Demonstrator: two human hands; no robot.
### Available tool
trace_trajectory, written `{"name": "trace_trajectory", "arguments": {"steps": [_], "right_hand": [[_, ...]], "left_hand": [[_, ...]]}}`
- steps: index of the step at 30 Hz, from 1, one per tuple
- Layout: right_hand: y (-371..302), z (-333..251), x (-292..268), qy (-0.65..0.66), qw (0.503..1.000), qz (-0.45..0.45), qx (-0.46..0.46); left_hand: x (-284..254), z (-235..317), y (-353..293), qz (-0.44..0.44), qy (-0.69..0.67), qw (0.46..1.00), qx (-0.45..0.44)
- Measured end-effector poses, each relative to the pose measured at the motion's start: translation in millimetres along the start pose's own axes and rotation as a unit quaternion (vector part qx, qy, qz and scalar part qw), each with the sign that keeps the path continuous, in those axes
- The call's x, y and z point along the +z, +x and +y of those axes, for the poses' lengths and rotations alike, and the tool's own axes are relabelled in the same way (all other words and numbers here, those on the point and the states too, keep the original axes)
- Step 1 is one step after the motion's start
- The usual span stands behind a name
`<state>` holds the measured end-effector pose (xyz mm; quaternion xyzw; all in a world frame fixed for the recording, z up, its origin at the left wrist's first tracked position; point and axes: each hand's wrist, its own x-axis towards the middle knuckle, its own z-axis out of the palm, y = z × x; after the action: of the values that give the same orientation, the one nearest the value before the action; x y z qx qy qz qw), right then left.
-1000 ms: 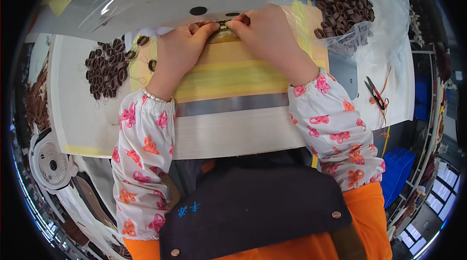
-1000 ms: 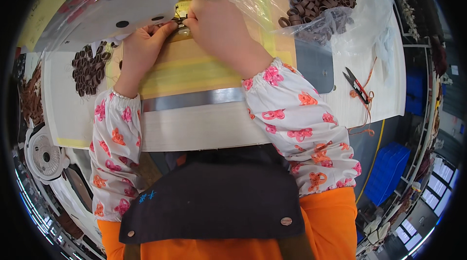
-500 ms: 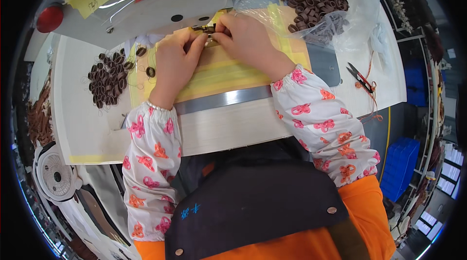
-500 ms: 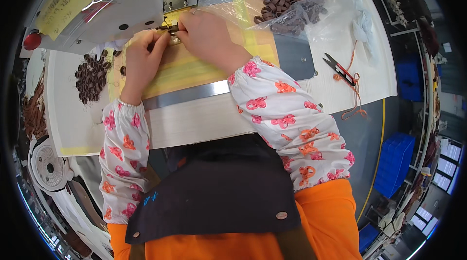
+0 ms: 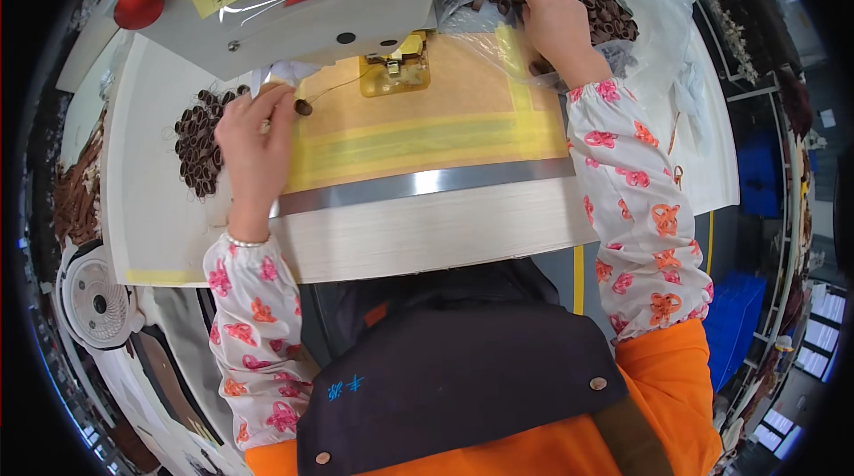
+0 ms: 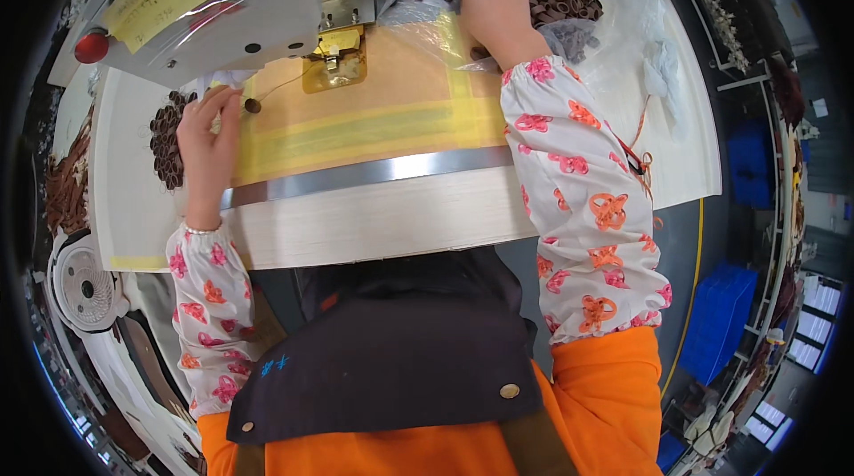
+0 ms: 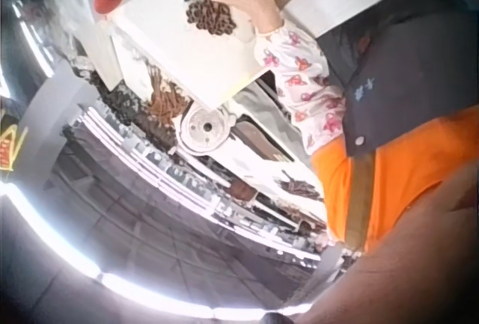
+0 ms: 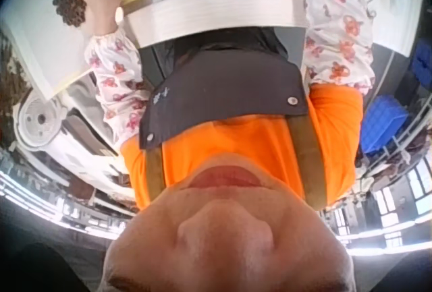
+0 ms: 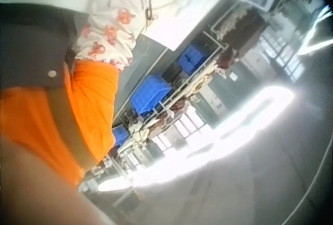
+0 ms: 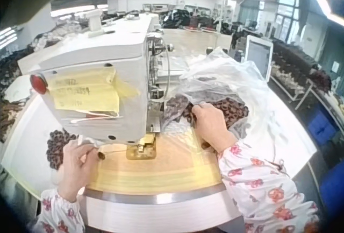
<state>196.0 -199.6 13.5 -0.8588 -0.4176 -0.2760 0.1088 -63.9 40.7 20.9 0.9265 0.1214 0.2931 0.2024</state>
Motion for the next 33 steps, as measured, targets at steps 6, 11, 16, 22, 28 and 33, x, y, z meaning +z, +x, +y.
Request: {"name": "trace_trajectory", "arguments": {"steps": [6,11,16,22,28,33], "right_hand": [[6,-9,-5,0.105,0.994,0.023,0.021],[-11,-90,-31,0.511,0.827,-0.164,0.168],[-20,-119,-29,0.696,0.595,-0.266,0.302],[-25,-120,-26,0.712,0.600,-0.247,0.269],[-19,-119,-35,0.691,0.589,-0.282,0.311],[-17,-126,-35,0.620,0.657,-0.322,0.283]], "left_hand": [[55,43,12,-0.085,-0.030,0.995,0.039],[73,42,10,-0.062,0.013,0.998,-0.011],[60,39,9,-0.047,0.011,0.999,0.001],[53,41,9,-0.111,-0.240,0.956,-0.123],[46,40,9,-0.200,-0.367,0.900,-0.123],[44,43,12,-0.255,-0.227,0.938,-0.056]]}}
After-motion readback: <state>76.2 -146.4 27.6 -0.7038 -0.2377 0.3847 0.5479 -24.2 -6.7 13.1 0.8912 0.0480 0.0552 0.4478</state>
